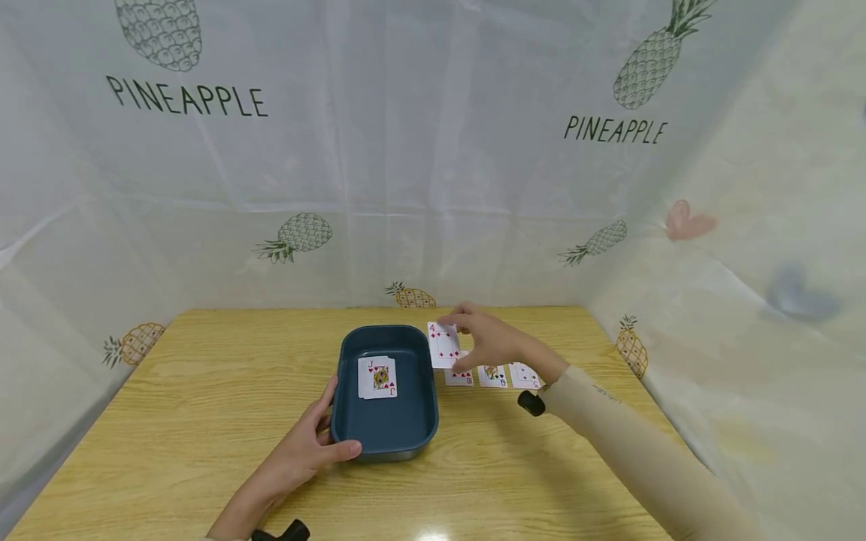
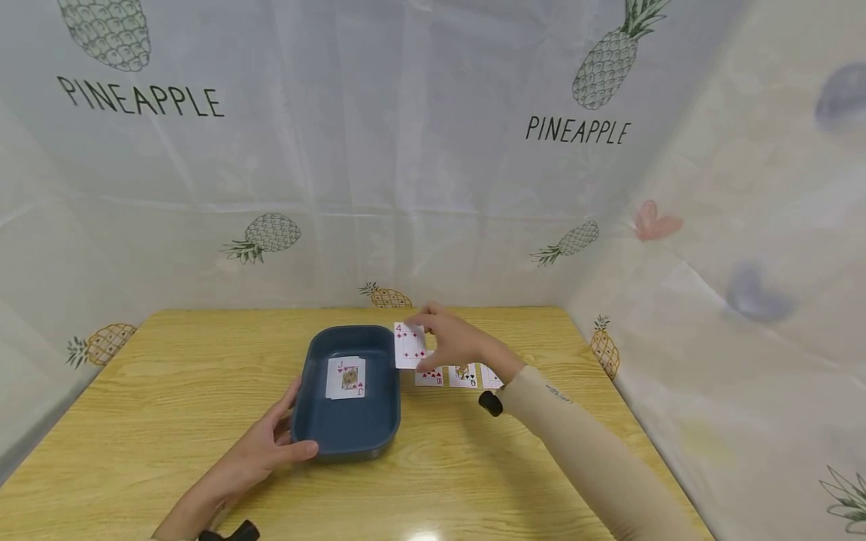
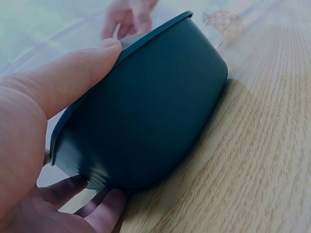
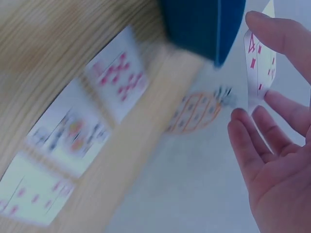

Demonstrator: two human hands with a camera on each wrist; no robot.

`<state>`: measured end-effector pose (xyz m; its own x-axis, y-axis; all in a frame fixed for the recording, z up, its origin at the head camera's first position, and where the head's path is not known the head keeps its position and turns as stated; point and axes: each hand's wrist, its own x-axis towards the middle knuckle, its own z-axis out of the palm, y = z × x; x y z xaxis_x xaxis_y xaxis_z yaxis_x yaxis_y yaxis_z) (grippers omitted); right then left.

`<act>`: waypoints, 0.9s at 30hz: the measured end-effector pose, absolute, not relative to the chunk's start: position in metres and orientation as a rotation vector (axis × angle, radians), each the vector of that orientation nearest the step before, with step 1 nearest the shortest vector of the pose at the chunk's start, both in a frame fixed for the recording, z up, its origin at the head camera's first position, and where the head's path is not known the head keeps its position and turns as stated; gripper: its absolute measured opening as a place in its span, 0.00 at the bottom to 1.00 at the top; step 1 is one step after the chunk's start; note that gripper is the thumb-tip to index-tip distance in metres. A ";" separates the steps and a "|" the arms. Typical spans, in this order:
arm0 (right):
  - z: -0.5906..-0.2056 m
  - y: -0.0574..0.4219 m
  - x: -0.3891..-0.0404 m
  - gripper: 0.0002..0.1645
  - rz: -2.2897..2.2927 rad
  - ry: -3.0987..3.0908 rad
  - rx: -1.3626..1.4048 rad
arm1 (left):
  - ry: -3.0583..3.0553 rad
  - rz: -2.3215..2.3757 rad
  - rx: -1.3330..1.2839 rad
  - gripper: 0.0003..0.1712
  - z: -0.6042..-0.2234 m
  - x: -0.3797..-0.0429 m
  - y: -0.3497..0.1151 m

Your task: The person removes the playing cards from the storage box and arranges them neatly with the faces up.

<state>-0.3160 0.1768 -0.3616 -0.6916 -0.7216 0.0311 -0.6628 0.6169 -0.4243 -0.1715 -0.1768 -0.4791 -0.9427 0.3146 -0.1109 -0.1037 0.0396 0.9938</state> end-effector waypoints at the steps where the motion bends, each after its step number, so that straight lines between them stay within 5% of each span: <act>1: -0.362 0.186 -0.316 0.51 -0.629 2.696 -1.150 | 2.022 1.978 0.218 0.68 -0.479 -0.171 -0.177; 27: -0.401 0.372 -0.313 0.49 -0.598 2.748 -0.725 | 2.040 1.973 0.211 0.68 -0.480 -0.170 -0.176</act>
<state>-0.3131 0.3719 -0.4010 -0.8492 -0.5140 -0.1209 -0.4174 0.7937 -0.4426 -0.1703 -0.1761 -0.4796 -0.9457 0.3063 -0.1085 -0.0983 0.0487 0.9940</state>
